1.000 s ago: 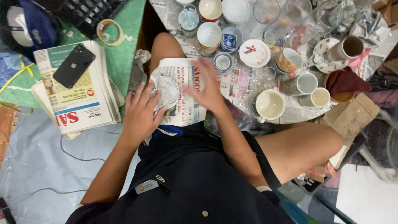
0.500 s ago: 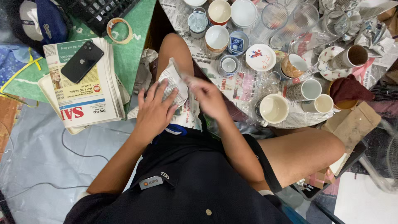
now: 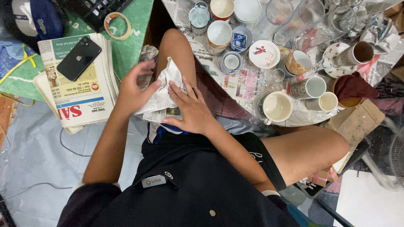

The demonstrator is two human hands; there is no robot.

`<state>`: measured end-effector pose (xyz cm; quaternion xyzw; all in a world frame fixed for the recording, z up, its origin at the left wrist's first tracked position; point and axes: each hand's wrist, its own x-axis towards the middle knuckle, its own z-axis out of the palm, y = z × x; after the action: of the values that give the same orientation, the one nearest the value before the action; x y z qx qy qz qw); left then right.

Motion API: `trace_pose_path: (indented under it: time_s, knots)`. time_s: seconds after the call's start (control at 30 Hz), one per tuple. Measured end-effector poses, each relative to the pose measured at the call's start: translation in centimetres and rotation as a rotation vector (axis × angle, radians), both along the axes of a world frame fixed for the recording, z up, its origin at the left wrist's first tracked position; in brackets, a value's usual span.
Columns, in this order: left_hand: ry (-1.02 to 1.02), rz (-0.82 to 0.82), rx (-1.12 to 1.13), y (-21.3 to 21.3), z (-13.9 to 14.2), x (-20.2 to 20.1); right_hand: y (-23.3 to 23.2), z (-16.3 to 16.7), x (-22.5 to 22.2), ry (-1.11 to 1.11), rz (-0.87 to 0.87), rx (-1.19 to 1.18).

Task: The person wraps various ceramic items, including cups, bowls, and a pitcher, using newspaper. They fold the paper around each item and place the wrapped objects into a black plastic crate.

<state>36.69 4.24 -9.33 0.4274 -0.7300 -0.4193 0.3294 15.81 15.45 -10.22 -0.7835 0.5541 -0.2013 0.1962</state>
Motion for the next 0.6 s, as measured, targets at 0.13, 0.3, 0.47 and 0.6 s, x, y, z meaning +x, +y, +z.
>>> trace_pose_path:
  time_s: [0.13, 0.3, 0.47, 0.6]
  knots:
    - [0.073, -0.203, 0.202, -4.2, -2.3, -2.7, 0.0, 0.2, 0.1, 0.027, 0.005, -0.003]
    - [0.133, -0.262, 0.227, -4.6, -4.1, -3.3, 0.1, 0.2, -0.4, -0.015, 0.02, 0.0]
    - [0.093, -0.192, -0.007, -3.4, -3.4, -3.6, 0.0, 0.0, -0.5, -0.027, 0.027, -0.017]
    - [-0.123, -0.27, -0.424, -2.0, -1.1, -2.8, -0.1, -0.6, -0.4, -0.05, 0.033, -0.002]
